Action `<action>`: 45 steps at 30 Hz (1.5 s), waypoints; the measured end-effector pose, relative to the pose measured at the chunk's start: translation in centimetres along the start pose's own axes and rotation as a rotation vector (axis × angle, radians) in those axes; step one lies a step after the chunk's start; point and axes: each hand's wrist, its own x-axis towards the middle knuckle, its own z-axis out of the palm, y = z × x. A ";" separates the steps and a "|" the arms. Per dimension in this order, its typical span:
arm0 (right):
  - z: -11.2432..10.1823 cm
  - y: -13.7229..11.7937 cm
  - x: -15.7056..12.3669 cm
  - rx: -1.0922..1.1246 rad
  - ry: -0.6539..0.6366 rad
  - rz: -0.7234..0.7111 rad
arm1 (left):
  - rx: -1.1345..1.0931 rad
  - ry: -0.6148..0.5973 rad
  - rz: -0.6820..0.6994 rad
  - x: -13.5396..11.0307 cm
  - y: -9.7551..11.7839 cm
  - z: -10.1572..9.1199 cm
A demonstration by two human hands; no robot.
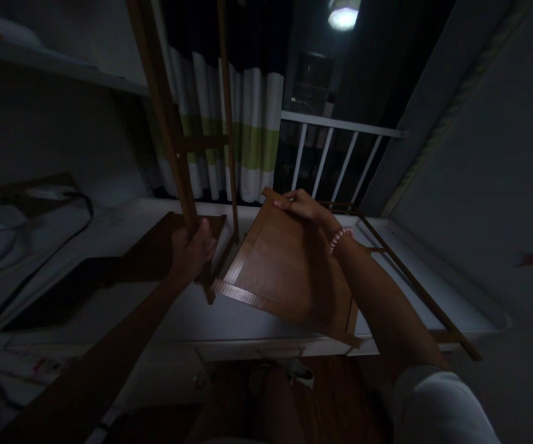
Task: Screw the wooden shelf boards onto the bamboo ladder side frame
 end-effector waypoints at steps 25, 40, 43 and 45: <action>5.5 11.1 6.2 -0.043 -0.060 0.156 | -0.226 -0.061 -0.012 2.1 2.5 -1.2; 4.9 9.3 5.0 -0.052 -0.185 0.163 | -0.233 -0.039 -0.017 1.3 1.5 -1.0; 4.9 9.4 5.3 -0.104 -0.162 0.156 | -0.240 -0.069 -0.037 1.0 1.2 -1.0; 4.9 9.5 5.5 -0.138 -0.181 0.144 | -0.239 -0.087 -0.051 0.8 0.8 -1.0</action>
